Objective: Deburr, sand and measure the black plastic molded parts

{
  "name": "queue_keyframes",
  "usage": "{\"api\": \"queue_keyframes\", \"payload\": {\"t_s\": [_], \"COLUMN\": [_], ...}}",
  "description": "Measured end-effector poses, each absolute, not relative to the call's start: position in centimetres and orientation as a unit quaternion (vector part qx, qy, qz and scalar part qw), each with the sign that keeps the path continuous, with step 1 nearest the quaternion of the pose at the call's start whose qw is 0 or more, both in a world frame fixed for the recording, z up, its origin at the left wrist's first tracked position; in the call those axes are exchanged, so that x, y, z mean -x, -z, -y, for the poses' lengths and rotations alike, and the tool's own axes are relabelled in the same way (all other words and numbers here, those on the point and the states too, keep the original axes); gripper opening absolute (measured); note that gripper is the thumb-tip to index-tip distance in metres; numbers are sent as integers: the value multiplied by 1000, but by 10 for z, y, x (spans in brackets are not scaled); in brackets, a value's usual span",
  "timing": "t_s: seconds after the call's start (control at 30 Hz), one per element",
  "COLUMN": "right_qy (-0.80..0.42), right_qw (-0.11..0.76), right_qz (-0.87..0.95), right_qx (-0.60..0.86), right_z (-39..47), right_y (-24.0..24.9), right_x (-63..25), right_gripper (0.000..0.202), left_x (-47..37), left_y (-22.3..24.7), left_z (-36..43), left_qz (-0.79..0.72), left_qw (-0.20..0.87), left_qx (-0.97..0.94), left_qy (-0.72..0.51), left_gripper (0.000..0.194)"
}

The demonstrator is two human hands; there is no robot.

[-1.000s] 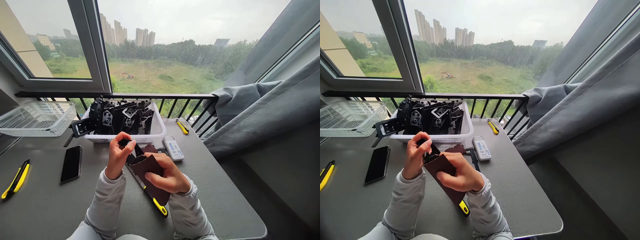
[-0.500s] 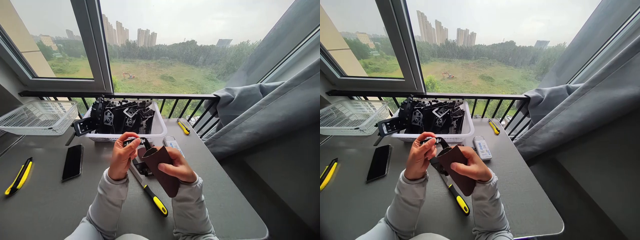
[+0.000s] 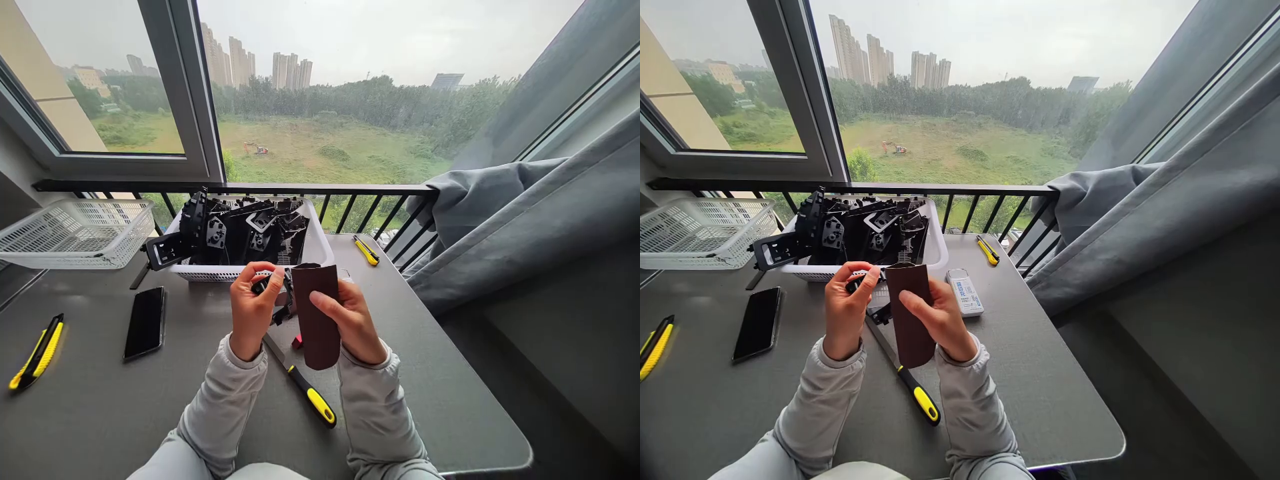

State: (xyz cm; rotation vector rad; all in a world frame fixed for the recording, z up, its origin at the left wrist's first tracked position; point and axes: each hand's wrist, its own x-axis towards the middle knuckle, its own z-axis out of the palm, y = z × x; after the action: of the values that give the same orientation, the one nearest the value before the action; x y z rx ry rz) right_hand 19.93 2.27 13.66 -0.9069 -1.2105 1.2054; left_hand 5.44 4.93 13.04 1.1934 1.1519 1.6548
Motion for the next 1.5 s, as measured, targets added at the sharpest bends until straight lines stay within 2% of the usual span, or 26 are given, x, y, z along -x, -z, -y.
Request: {"api": "queue_keyframes", "payload": {"t_s": [0.3, 0.5, 0.6, 0.73, 1.0, 1.27, 1.5], "right_qy": [-421, -364, -347, -324, -258, -235, -224], "right_qw": [589, 584, 587, 591, 571, 563, 563], "right_qz": [548, 568, 578, 591, 652, 669, 665], "right_qx": [420, 451, 449, 444, 427, 424, 437], "right_z": [-20, -21, -21, -20, -22, -24, -22], "right_y": [-140, -139, -139, -140, -140, -138, -140], "right_x": [-199, -199, -199, -199, -199, -197, -199], "right_gripper": [19, 18, 15, 12, 9, 14, 12], "left_x": [-56, -55, -54, -51, -48, -47, -48], "left_y": [-132, -132, -131, -127, -120, -117, -118], "left_z": [-49, -47, -47, -49, -53, -53, -53], "left_qz": [-428, -420, -418, -414, -377, -349, -353], "left_qw": [388, 413, 376, 294, 203, 160, 167], "left_qx": [-491, -528, -565, -624, -715, -748, -740], "left_qy": [-652, -612, -604, -593, -553, -541, -547], "left_gripper": [11, 25, 33, 34, 41, 45, 45]}}
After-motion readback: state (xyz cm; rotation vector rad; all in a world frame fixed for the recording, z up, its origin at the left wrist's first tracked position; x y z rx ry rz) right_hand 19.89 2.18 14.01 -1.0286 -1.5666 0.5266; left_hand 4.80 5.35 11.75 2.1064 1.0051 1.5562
